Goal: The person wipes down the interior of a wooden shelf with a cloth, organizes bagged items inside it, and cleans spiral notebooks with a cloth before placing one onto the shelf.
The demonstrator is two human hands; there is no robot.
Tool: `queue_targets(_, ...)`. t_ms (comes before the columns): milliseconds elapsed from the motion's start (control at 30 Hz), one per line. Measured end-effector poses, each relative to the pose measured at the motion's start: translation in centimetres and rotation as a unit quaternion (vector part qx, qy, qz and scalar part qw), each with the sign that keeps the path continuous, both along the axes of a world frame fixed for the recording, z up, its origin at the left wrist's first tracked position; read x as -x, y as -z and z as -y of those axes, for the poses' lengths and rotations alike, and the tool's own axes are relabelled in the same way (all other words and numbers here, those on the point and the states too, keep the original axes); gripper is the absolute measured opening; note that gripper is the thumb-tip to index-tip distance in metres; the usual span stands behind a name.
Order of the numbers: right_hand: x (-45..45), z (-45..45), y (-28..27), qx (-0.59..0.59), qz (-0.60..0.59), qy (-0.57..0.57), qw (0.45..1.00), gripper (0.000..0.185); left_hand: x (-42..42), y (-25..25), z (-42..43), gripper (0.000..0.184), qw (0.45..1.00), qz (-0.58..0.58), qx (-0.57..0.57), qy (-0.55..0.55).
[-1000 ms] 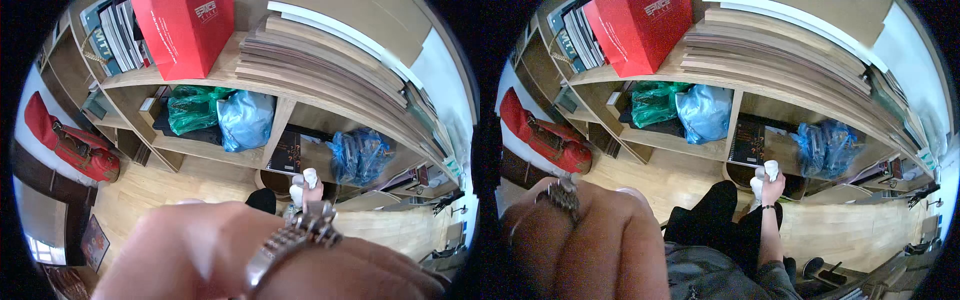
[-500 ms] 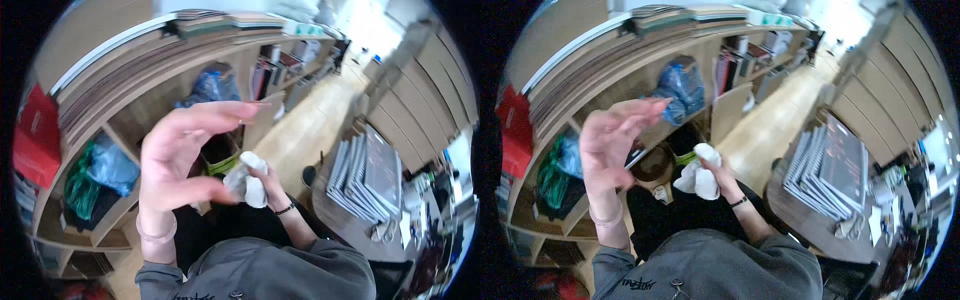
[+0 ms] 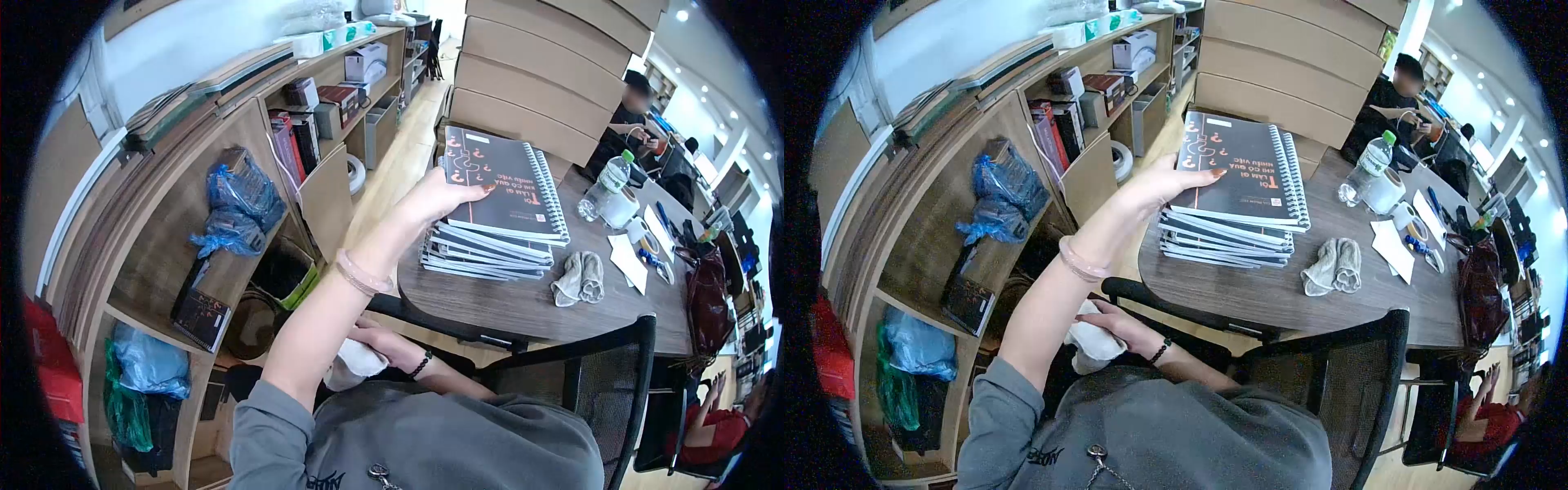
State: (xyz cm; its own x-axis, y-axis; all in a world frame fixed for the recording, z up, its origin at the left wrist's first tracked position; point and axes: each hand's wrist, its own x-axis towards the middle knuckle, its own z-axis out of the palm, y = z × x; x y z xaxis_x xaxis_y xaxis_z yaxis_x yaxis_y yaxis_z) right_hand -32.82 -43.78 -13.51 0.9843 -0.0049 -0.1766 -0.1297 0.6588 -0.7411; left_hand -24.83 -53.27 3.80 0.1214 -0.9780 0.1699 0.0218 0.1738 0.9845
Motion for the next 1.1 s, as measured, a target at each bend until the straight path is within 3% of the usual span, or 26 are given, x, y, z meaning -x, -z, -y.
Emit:
queue_targets(133,-0.1,1.7,-0.5,0.055,-0.017,-0.015,0.998,0.047,-1.8,-1.3,-2.8,0.046,0.995,0.011,-0.099,-0.024)
queue_targets(300,0.5,3.0,-0.7,0.001,0.077,-0.006,0.997,0.041,-3.2,-0.1,-7.5,0.047,0.997,-0.015,-0.003,-0.074)
queue_targets(367,0.7,2.9,-0.8,-0.193,0.141,0.043,0.970,0.043,-2.4,-0.3,-12.3,0.050,0.979,-0.137,0.110,-0.106)
queue_targets(500,-0.7,3.7,-0.8,-0.311,0.142,0.008,0.940,0.045,-1.2,2.1,-21.4,0.046,0.948,-0.137,0.158,-0.241)
queue_targets(567,-0.7,2.7,-1.6,-0.394,0.168,-0.046,0.902,0.046,0.6,3.9,-24.4,0.049,0.897,-0.220,0.210,-0.321)
queue_targets(633,-0.5,-0.1,-4.6,-0.365,0.154,-0.055,0.917,0.044,2.2,5.9,-26.6,0.051,0.854,-0.258,0.242,-0.382)
queue_targets(733,-1.2,-2.9,-7.0,-0.291,0.147,-0.036,0.945,0.039,4.2,9.3,-26.1,0.055,0.756,-0.104,0.309,-0.568)
queue_targets(767,-1.9,-2.8,-5.9,-0.192,0.136,-0.014,0.972,0.040,5.0,9.7,-27.2,0.055,0.744,-0.104,0.308,-0.583)
queue_targets(833,-3.7,-2.2,-5.0,0.013,0.130,0.030,0.991,0.042,6.1,9.8,-29.7,0.061,0.846,-0.018,0.225,-0.484)
queue_targets(867,-4.3,-1.9,-5.5,0.010,0.129,0.018,0.991,0.042,6.5,9.9,-31.1,0.065,0.888,0.023,0.176,-0.425)
queue_targets(900,-4.3,-1.7,-6.8,0.011,0.146,0.046,0.988,0.039,6.7,10.0,-32.6,0.065,0.885,0.024,0.171,-0.433)
queue_targets(933,-4.3,-1.2,-7.9,0.013,0.163,0.077,0.984,0.037,6.4,10.2,-34.3,0.075,0.918,-0.040,0.244,-0.312)
queue_targets(967,-4.7,-0.4,-8.8,0.011,0.162,0.073,0.984,0.037,6.1,10.0,-35.7,0.087,0.927,-0.102,0.313,-0.180)
queue_targets(1033,-5.3,0.8,-10.6,0.099,0.217,-0.034,0.971,0.038,6.9,7.6,-37.9,0.109,0.827,-0.408,0.359,-0.141)
queue_targets(1100,-5.3,-0.2,-12.8,0.143,0.222,-0.091,0.960,0.037,6.7,6.2,-39.3,0.109,0.852,-0.372,0.321,-0.184)
